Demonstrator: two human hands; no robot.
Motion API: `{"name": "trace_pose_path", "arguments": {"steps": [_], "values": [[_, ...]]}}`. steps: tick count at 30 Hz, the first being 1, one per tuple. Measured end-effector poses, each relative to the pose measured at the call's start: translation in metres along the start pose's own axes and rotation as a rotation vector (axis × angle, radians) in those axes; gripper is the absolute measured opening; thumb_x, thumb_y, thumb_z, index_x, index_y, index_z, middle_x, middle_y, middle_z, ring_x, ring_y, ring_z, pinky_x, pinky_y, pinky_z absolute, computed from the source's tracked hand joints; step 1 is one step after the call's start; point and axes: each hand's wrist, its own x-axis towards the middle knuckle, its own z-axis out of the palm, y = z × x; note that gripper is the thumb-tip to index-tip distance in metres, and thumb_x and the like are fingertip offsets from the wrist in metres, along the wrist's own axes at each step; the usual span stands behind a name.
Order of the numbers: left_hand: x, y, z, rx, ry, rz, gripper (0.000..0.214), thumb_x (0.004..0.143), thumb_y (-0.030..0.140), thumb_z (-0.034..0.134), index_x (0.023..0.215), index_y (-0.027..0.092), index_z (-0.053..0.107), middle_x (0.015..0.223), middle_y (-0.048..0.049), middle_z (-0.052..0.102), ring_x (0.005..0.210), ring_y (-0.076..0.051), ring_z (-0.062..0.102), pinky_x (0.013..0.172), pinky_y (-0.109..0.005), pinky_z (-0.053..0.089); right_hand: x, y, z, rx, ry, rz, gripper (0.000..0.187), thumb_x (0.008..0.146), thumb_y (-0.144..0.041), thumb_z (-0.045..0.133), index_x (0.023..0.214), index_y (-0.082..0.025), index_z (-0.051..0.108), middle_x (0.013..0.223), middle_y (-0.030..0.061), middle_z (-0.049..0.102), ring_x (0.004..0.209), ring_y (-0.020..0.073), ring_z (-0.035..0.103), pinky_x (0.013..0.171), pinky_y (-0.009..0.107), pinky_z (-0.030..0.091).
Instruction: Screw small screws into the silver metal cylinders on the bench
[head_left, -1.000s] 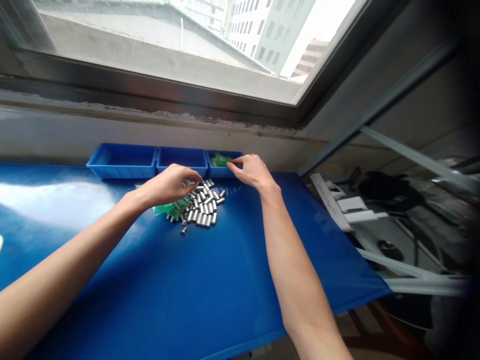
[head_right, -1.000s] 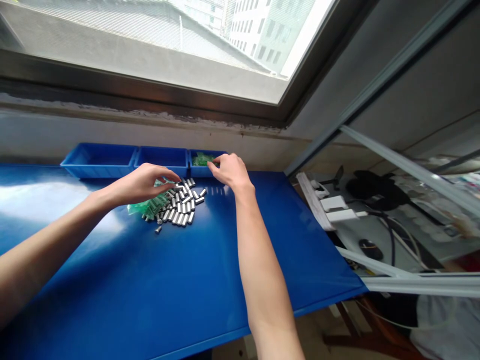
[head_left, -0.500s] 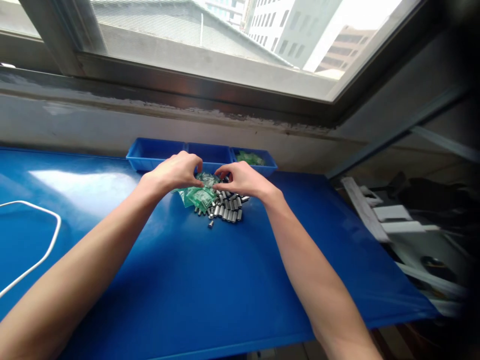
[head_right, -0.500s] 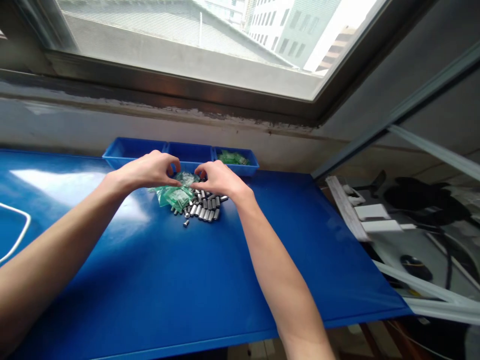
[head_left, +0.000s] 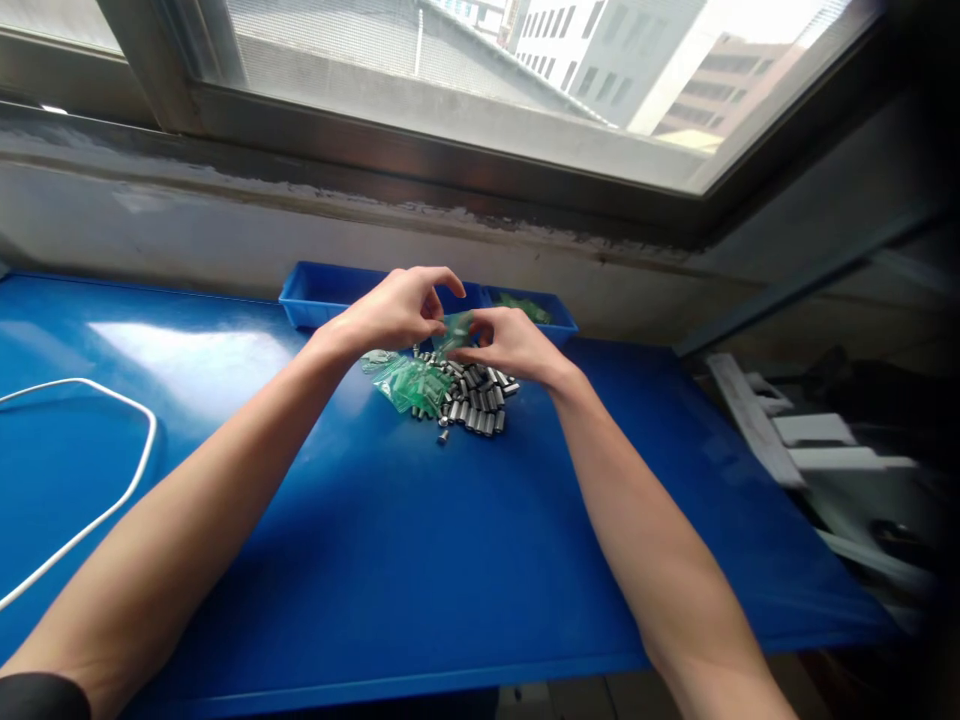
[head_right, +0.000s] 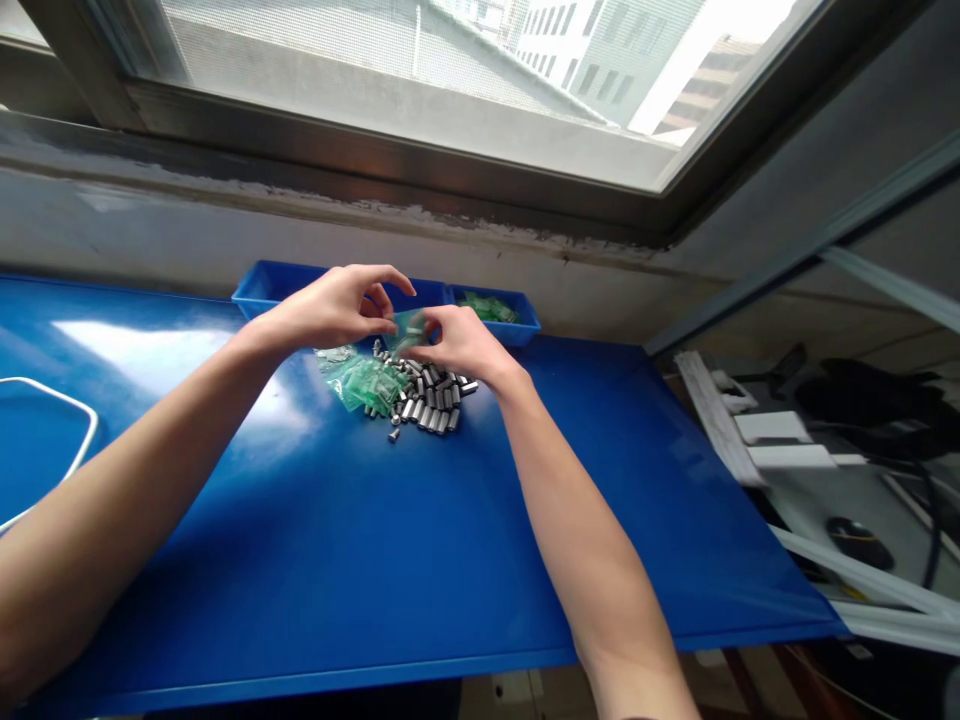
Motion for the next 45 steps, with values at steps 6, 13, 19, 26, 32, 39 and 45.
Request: {"name": "trace_pose_path", "arguments": {"steps": [6,13,19,26,32,39,45], "values": [[0.004,0.004,0.004,-0.212,0.12,0.038,0.027,0.071,0.031,0.076,0.091,0.013,0.076,0.086,-0.0065,0.073,0.082,-0.018,0.068,0.075,-0.028,0.053,-0.009,-0.001,-0.023,0.399,0.068,-0.027,0.045,0.072,-0.057,0.083,0.092,-0.016,0.079,0.087,0.0051,0.077,0.078,0.0193,0.068,0.07,0.029,0.053],[0.004,0.01,0.034,-0.261,0.188,-0.041,0.035,0.081,0.044,0.071,0.102,0.017,0.075,0.091,-0.008,0.077,0.083,-0.022,0.073,0.075,-0.03,0.057,-0.015,0.022,-0.049,0.363,0.51,-0.022,0.047,0.072,-0.059,0.082,0.097,-0.02,0.078,0.091,0.0064,0.078,0.08,0.022,0.073,0.072,0.035,0.061],[0.005,0.005,0.051,-0.144,0.031,-0.015,0.037,0.083,0.044,0.07,0.109,0.018,0.075,0.092,-0.0074,0.078,0.084,-0.022,0.073,0.075,-0.03,0.057,-0.021,0.044,-0.06,-0.189,0.706,0.096,0.03,0.094,-0.041,0.064,0.113,-0.022,0.078,0.109,0.0095,0.079,0.09,0.0253,0.073,0.091,0.043,0.058],[0.003,0.006,0.053,-0.075,-0.066,0.008,0.037,0.084,0.045,0.067,0.108,0.018,0.075,0.091,-0.0069,0.078,0.086,-0.022,0.074,0.077,-0.029,0.057,-0.022,0.051,-0.043,-0.444,0.237,0.203,0.038,0.092,-0.051,0.064,0.105,-0.021,0.082,0.105,0.0118,0.08,0.112,0.0321,0.068,0.099,0.042,0.053],[0.001,0.011,0.042,-0.057,-0.145,0.025,0.036,0.085,0.044,0.066,0.109,0.019,0.076,0.093,-0.0072,0.079,0.087,-0.022,0.074,0.073,-0.027,0.056,-0.017,0.061,-0.038,-0.283,0.215,0.167,0.04,0.095,-0.052,0.059,0.11,-0.022,0.081,0.115,0.011,0.078,0.104,0.0292,0.071,0.093,0.039,0.054],[-0.009,0.004,0.005,0.112,-0.239,0.015,0.038,0.082,0.047,0.069,0.107,0.02,0.078,0.098,-0.0081,0.079,0.089,-0.022,0.073,0.075,-0.026,0.055,-0.011,0.032,-0.034,-0.305,0.352,0.089,0.029,0.093,-0.038,0.062,0.101,-0.019,0.082,0.106,0.0109,0.079,0.106,0.0308,0.066,0.1,0.046,0.049],[-0.027,-0.017,-0.043,0.467,-0.289,-0.235,0.061,0.065,0.049,0.082,0.122,0.027,0.075,0.121,-0.0081,0.075,0.107,-0.027,0.069,0.087,-0.028,0.052,-0.009,-0.021,-0.022,-0.077,0.057,-0.059,0.029,0.087,-0.043,0.072,0.1,-0.019,0.081,0.094,0.0075,0.078,0.081,0.022,0.068,0.076,0.034,0.052]]}}
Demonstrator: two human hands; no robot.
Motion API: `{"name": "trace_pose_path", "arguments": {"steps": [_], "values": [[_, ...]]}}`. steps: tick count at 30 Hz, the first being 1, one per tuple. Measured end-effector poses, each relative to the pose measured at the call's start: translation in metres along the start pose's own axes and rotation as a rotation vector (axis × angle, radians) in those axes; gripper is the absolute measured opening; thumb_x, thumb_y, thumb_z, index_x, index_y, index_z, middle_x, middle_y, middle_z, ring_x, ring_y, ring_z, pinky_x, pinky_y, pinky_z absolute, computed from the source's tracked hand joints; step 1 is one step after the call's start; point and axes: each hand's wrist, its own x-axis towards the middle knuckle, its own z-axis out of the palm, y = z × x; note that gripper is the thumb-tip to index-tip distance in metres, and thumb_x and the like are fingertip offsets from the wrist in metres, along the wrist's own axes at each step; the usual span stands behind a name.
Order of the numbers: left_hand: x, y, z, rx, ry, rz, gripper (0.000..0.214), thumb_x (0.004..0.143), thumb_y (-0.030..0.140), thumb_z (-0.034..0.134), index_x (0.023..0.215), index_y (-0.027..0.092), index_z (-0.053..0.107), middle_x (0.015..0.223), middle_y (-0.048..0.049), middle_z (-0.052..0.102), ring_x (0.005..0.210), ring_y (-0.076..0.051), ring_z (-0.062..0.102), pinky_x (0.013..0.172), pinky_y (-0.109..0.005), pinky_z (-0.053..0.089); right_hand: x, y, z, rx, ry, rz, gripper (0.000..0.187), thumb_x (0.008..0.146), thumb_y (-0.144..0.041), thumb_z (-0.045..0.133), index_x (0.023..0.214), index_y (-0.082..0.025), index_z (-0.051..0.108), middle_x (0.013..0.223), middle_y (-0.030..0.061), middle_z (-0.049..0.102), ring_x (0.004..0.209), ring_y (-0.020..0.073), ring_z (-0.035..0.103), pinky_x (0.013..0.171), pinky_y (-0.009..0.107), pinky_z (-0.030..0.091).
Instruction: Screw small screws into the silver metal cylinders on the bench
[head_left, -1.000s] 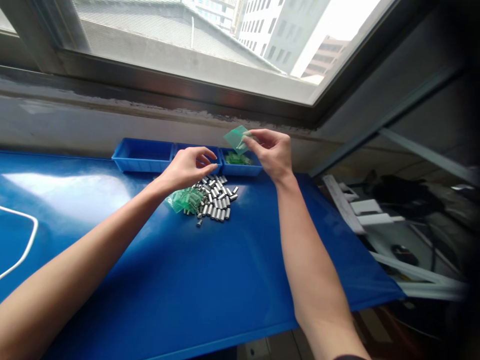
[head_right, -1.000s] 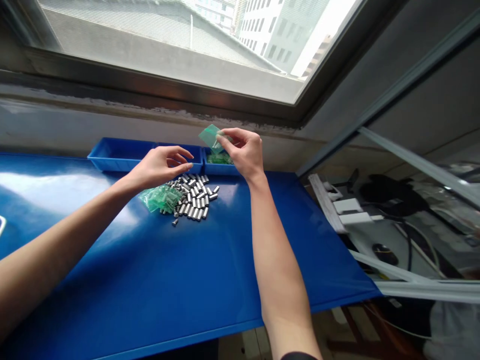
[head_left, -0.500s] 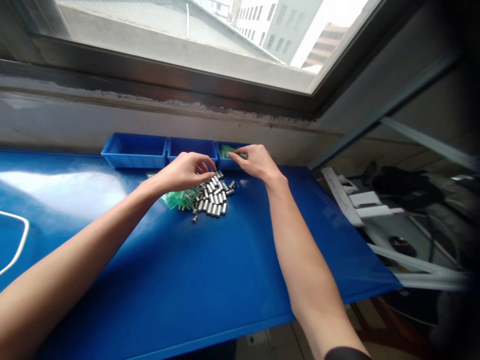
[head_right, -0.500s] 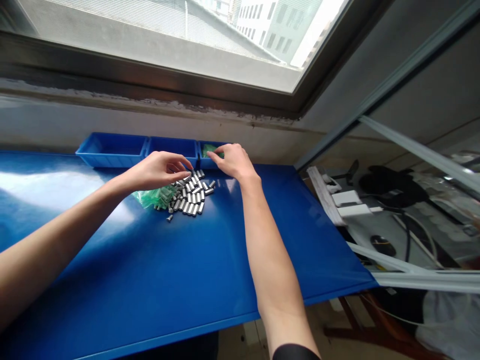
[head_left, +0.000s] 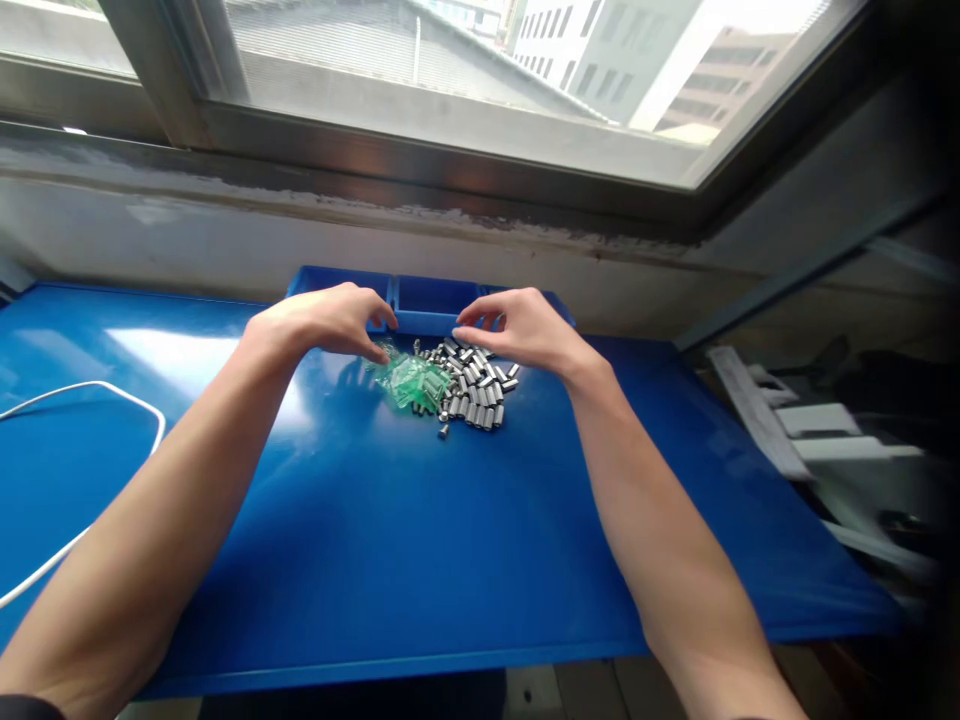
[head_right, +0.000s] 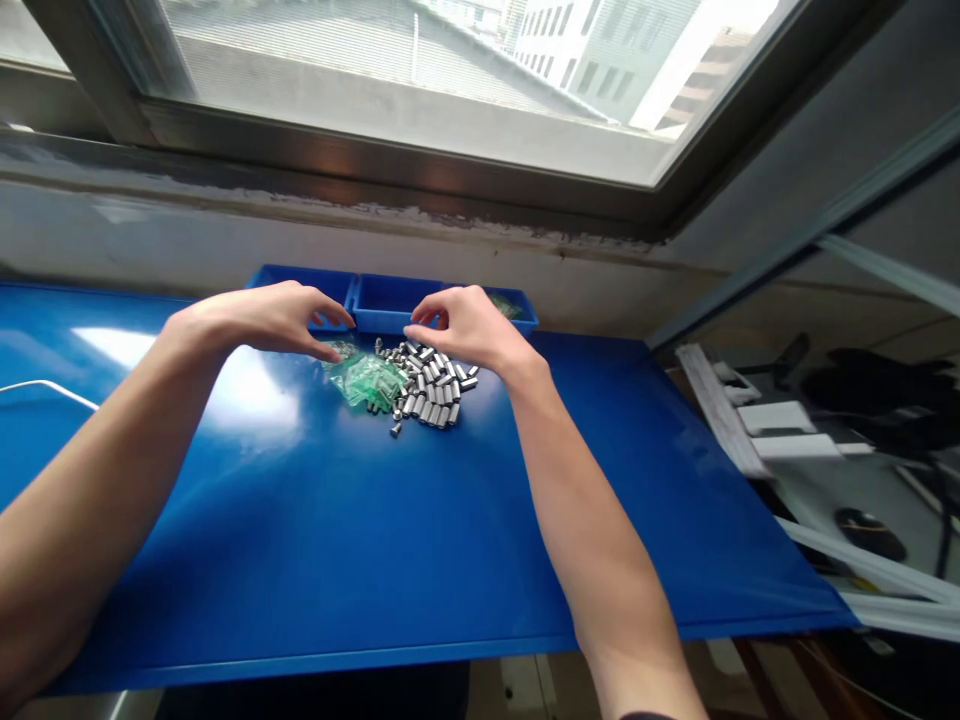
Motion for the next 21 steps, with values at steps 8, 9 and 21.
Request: {"name": "trace_pose_path", "arguments": {"steps": [8,9,21], "values": [[-0.005,-0.016,0.001,0.044,-0.123,-0.115,0.081,0.054,0.029,0.088,0.133,0.032,0.068,0.124,-0.0064,0.074,0.104,-0.029,0.071,0.082,-0.027,0.053,0.002,-0.028,0.041,-0.093,-0.233,-0.144,0.072,0.074,-0.063,0.08,0.13,-0.021,0.067,0.121,0.0125,0.072,0.104,0.0284,0.068,0.085,0.036,0.053],[-0.003,-0.014,0.003,0.043,-0.111,-0.122,0.079,0.054,0.028,0.088,0.131,0.031,0.069,0.122,-0.0074,0.075,0.103,-0.03,0.072,0.082,-0.028,0.053,0.001,-0.028,0.045,-0.118,-0.236,-0.134,0.076,0.073,-0.065,0.08,0.133,-0.021,0.066,0.122,0.0131,0.071,0.106,0.0298,0.068,0.087,0.037,0.053],[0.004,0.004,0.017,0.012,-0.038,-0.091,0.058,0.058,0.024,0.084,0.116,0.025,0.074,0.103,-0.0099,0.074,0.087,-0.028,0.072,0.07,-0.028,0.053,0.008,-0.021,0.058,-0.016,-0.2,-0.149,0.064,0.073,-0.042,0.083,0.129,-0.02,0.06,0.119,0.0085,0.071,0.1,0.0254,0.066,0.083,0.032,0.048]]}}
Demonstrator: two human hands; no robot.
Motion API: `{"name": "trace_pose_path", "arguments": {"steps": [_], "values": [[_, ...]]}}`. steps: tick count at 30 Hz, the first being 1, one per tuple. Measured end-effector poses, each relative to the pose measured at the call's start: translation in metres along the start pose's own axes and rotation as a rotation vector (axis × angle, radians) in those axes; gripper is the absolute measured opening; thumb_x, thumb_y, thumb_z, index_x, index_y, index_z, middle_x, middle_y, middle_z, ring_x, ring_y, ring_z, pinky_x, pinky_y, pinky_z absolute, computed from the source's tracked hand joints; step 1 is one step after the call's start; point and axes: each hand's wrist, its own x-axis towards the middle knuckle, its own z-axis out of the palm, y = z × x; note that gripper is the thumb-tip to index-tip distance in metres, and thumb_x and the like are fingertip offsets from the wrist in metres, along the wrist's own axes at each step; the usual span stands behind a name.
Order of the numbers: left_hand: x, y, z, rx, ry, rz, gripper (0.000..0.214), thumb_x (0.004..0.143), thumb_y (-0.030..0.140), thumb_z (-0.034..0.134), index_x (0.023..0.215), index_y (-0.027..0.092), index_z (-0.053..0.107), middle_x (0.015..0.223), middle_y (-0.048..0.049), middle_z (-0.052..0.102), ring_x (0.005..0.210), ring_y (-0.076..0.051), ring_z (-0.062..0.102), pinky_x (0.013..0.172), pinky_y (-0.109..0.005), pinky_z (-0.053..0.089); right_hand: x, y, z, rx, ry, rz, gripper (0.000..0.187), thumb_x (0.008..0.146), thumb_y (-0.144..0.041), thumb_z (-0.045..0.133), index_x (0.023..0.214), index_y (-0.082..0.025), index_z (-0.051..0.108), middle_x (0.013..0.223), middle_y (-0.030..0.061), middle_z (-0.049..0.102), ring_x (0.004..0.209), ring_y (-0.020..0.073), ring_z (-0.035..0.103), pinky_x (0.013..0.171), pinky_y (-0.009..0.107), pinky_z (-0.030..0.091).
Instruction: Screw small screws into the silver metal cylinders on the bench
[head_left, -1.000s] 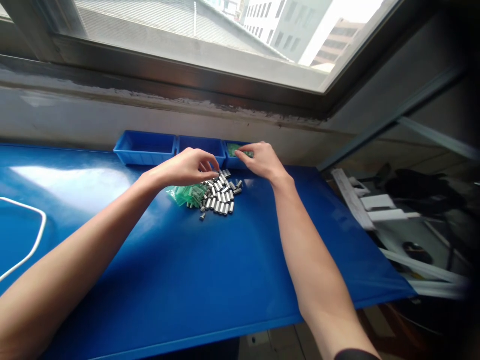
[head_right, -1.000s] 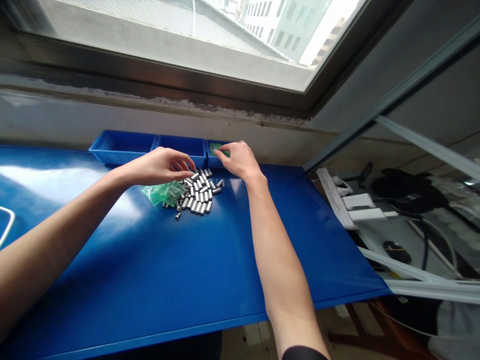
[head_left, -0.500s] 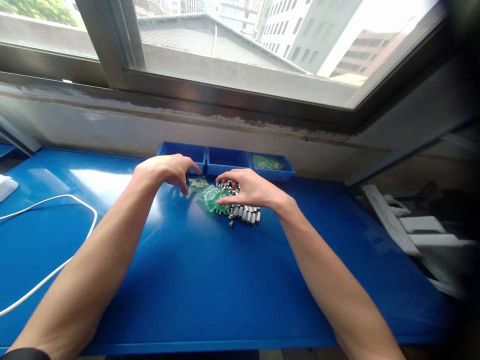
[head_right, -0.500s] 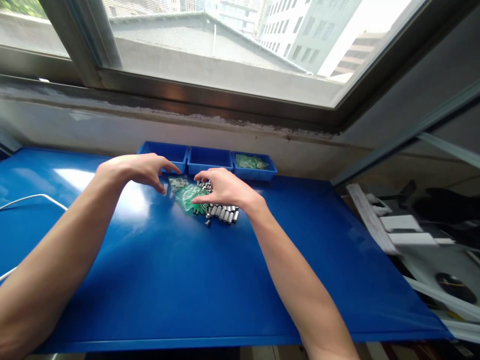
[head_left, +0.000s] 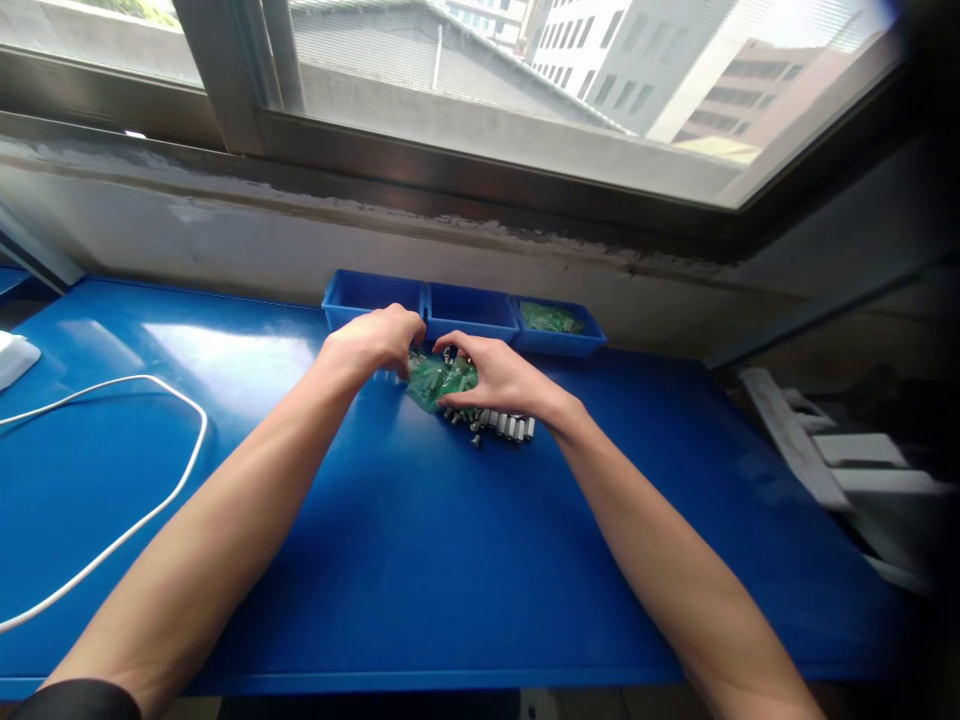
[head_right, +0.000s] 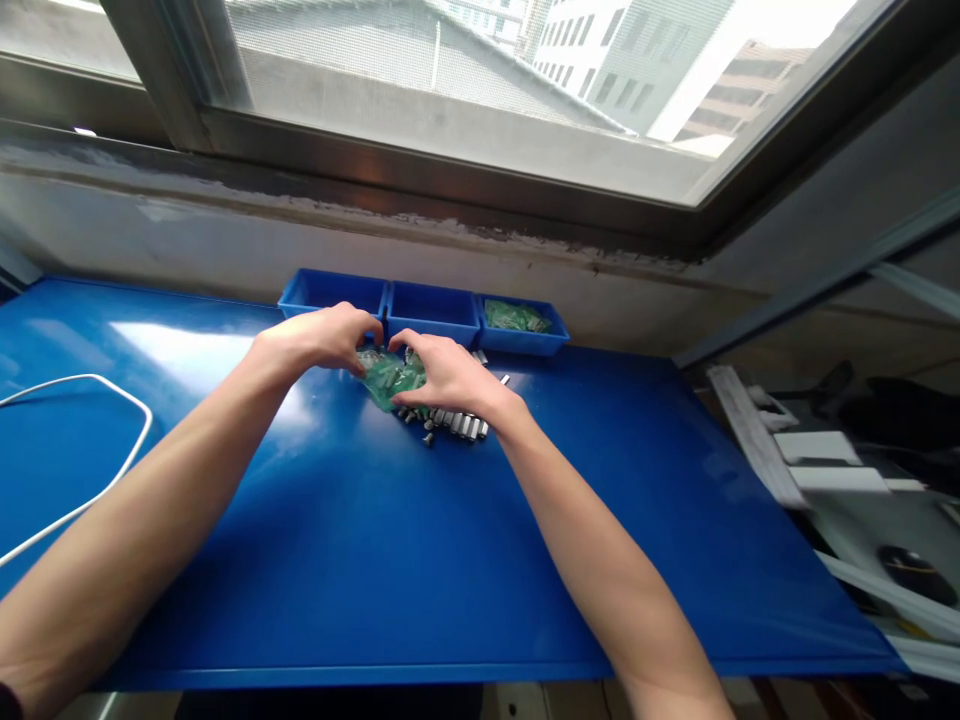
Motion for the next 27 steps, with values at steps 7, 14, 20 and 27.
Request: {"name": "trace_pose_path", "arguments": {"steps": [7,14,20,27], "values": [[0.007,-0.008,0.001,0.006,-0.004,0.101,0.062,0.058,0.031,0.084,0.118,0.028,0.073,0.098,-0.0045,0.073,0.08,-0.021,0.068,0.063,-0.023,0.048,-0.001,0.002,-0.002,0.007,-0.007,0.032,0.037,0.075,-0.049,0.08,0.094,-0.019,0.068,0.096,0.0045,0.071,0.085,0.0206,0.061,0.07,0.028,0.039],[-0.005,-0.005,-0.021,-0.178,0.223,0.18,0.042,0.069,0.034,0.077,0.11,0.024,0.079,0.085,-0.0044,0.075,0.076,-0.02,0.068,0.065,-0.026,0.049,-0.007,0.008,-0.019,-0.004,0.003,0.079,0.046,0.073,-0.055,0.082,0.099,-0.019,0.071,0.103,0.0063,0.074,0.093,0.0235,0.066,0.075,0.029,0.044],[0.001,0.012,-0.01,-0.591,0.198,0.307,0.053,0.071,0.041,0.079,0.119,0.018,0.074,0.093,-0.0077,0.079,0.083,-0.023,0.071,0.07,-0.029,0.054,-0.017,0.009,-0.043,0.097,0.06,0.154,0.06,0.07,-0.061,0.082,0.109,-0.017,0.073,0.096,0.0074,0.075,0.083,0.0222,0.067,0.066,0.029,0.046],[0.012,0.037,0.016,-0.902,0.125,0.287,0.047,0.068,0.049,0.084,0.099,0.015,0.074,0.084,-0.008,0.078,0.081,-0.024,0.073,0.071,-0.032,0.058,-0.033,0.018,-0.068,0.506,0.03,0.193,0.044,0.071,-0.059,0.082,0.087,-0.019,0.075,0.081,0.0031,0.073,0.074,0.0191,0.066,0.066,0.031,0.053]]}}
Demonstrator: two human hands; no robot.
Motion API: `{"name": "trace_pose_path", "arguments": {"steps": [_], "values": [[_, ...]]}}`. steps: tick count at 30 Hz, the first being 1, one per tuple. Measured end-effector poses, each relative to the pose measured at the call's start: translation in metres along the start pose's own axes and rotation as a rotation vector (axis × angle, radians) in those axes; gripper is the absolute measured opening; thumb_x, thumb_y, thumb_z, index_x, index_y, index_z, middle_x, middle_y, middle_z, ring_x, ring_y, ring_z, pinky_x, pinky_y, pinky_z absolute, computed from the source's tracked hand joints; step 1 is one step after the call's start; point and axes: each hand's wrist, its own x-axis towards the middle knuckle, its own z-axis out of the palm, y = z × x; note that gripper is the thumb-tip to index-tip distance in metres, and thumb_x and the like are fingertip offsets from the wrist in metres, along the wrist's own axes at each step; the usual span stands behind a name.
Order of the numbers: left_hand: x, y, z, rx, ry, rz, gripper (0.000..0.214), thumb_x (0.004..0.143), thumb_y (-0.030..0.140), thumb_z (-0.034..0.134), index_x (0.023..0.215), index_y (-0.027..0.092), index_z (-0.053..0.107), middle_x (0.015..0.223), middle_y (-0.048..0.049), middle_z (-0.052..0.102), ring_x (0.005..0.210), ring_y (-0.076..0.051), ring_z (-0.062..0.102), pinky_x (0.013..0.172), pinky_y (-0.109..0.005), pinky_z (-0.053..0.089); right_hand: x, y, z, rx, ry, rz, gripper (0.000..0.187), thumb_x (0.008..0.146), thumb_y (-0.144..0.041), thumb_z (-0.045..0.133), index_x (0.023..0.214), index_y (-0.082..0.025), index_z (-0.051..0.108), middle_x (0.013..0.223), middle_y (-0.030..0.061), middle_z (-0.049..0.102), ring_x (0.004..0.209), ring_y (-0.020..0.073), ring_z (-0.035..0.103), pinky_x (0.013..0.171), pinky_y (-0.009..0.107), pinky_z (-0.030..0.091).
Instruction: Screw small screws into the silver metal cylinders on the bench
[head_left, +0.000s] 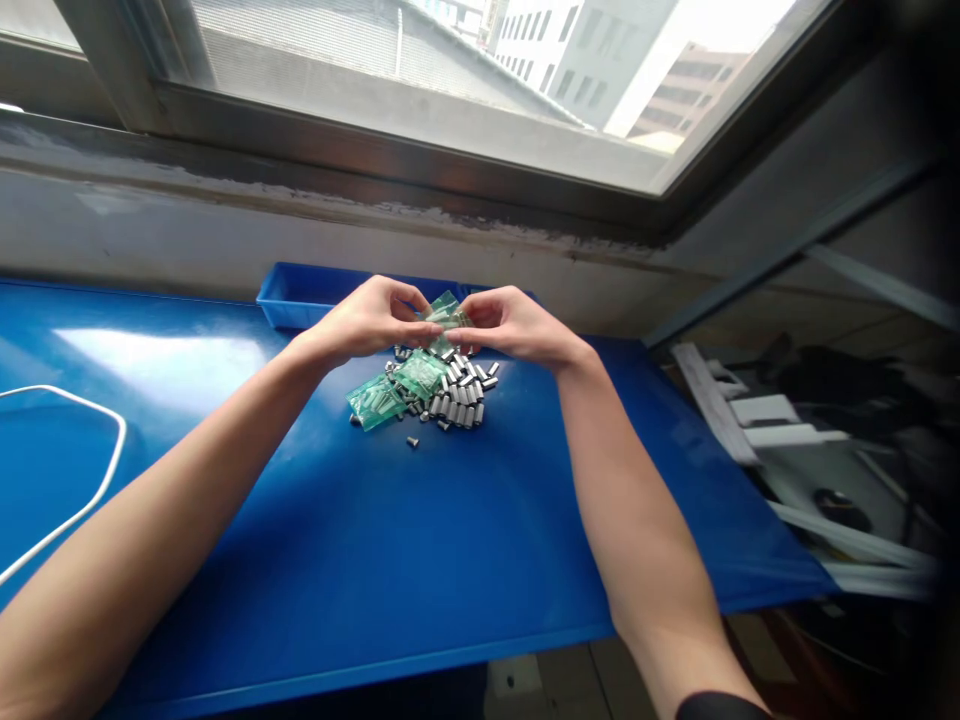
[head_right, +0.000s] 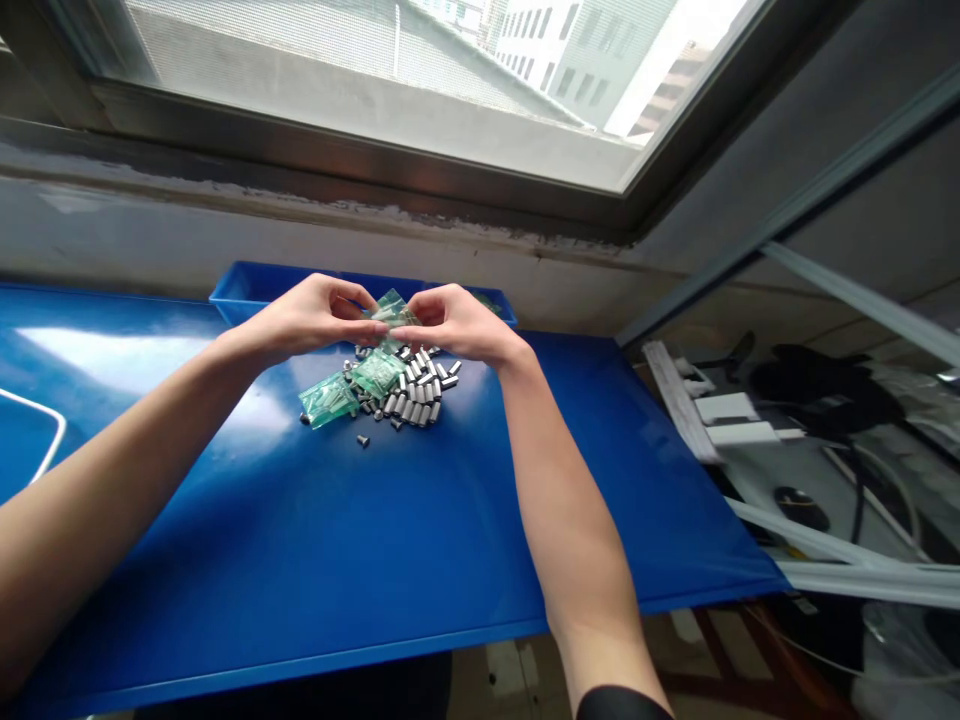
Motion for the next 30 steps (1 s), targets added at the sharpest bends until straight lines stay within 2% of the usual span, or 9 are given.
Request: {"name": "trace_pose_path", "arguments": {"steps": [4,7,11,15,17,19,23,28,30], "values": [[0.003,0.002,0.013,0.001,-0.061,0.043,0.048,0.073,0.059,0.079,0.087,0.013,0.075,0.085,-0.0081,0.078,0.084,-0.023,0.073,0.073,-0.03,0.057,-0.007,0.006,-0.014,0.076,0.034,-0.003,0.043,0.072,-0.059,0.081,0.085,-0.019,0.077,0.082,0.0045,0.075,0.074,0.0195,0.067,0.067,0.031,0.055],[0.009,0.001,0.021,0.06,-0.011,0.068,0.051,0.08,0.062,0.072,0.094,0.013,0.077,0.089,-0.0085,0.078,0.084,-0.023,0.073,0.072,-0.029,0.056,-0.009,0.014,-0.023,0.083,0.153,-0.038,0.045,0.072,-0.057,0.082,0.092,-0.018,0.078,0.088,0.0063,0.078,0.079,0.0214,0.069,0.07,0.032,0.057],[0.019,-0.002,0.034,0.178,0.115,0.075,0.047,0.087,0.055,0.066,0.11,0.016,0.078,0.098,-0.009,0.08,0.092,-0.025,0.074,0.079,-0.031,0.057,-0.009,0.034,-0.037,-0.051,0.516,-0.133,0.041,0.076,-0.044,0.081,0.107,-0.018,0.076,0.086,0.0045,0.077,0.079,0.0216,0.071,0.073,0.033,0.058],[0.027,-0.006,0.046,0.281,0.083,0.15,0.036,0.088,0.043,0.066,0.108,0.016,0.078,0.102,-0.0083,0.08,0.095,-0.023,0.075,0.086,-0.03,0.057,-0.01,0.058,-0.046,-0.458,0.836,-0.108,0.021,0.085,-0.029,0.07,0.102,-0.02,0.077,0.094,0.006,0.078,0.083,0.0222,0.071,0.082,0.035,0.057],[0.028,-0.008,0.05,0.323,0.058,0.176,0.033,0.088,0.04,0.065,0.106,0.016,0.079,0.102,-0.0076,0.08,0.095,-0.022,0.075,0.085,-0.028,0.057,-0.01,0.067,-0.046,-0.644,0.827,-0.068,0.021,0.089,-0.026,0.064,0.102,-0.02,0.078,0.102,0.0078,0.078,0.094,0.0244,0.071,0.09,0.037,0.056],[0.028,-0.01,0.052,0.372,0.03,0.198,0.031,0.089,0.039,0.064,0.105,0.016,0.079,0.102,-0.0069,0.08,0.095,-0.022,0.074,0.084,-0.028,0.056,-0.011,0.071,-0.043,-0.774,0.714,0.021,0.021,0.089,-0.029,0.063,0.099,-0.021,0.08,0.102,0.0094,0.078,0.103,0.0276,0.07,0.093,0.038,0.054],[0.026,-0.01,0.053,0.443,-0.007,0.252,0.03,0.091,0.037,0.062,0.106,0.017,0.079,0.105,-0.006,0.08,0.098,-0.022,0.074,0.085,-0.028,0.054,-0.009,0.071,-0.037,-0.842,0.512,0.223,0.029,0.088,-0.045,0.066,0.09,-0.021,0.082,0.093,0.0115,0.079,0.095,0.0296,0.072,0.085,0.037,0.054],[0.023,-0.003,0.046,0.506,-0.079,0.301,0.027,0.091,0.035,0.061,0.101,0.017,0.078,0.102,-0.0062,0.079,0.093,-0.02,0.073,0.081,-0.026,0.051,-0.005,0.061,-0.032,-0.848,0.579,0.128,0.027,0.091,-0.039,0.062,0.087,-0.02,0.08,0.096,0.0107,0.079,0.095,0.029,0.071,0.084,0.037,0.053],[0.02,0.002,0.036,0.558,-0.147,0.269,0.025,0.089,0.037,0.063,0.093,0.017,0.077,0.093,-0.0055,0.079,0.084,-0.018,0.072,0.072,-0.025,0.049,-0.002,0.052,-0.028,-0.784,0.538,0.052,0.025,0.092,-0.038,0.063,0.087,-0.02,0.08,0.094,0.0088,0.079,0.091,0.0264,0.071,0.083,0.036,0.052]]}}
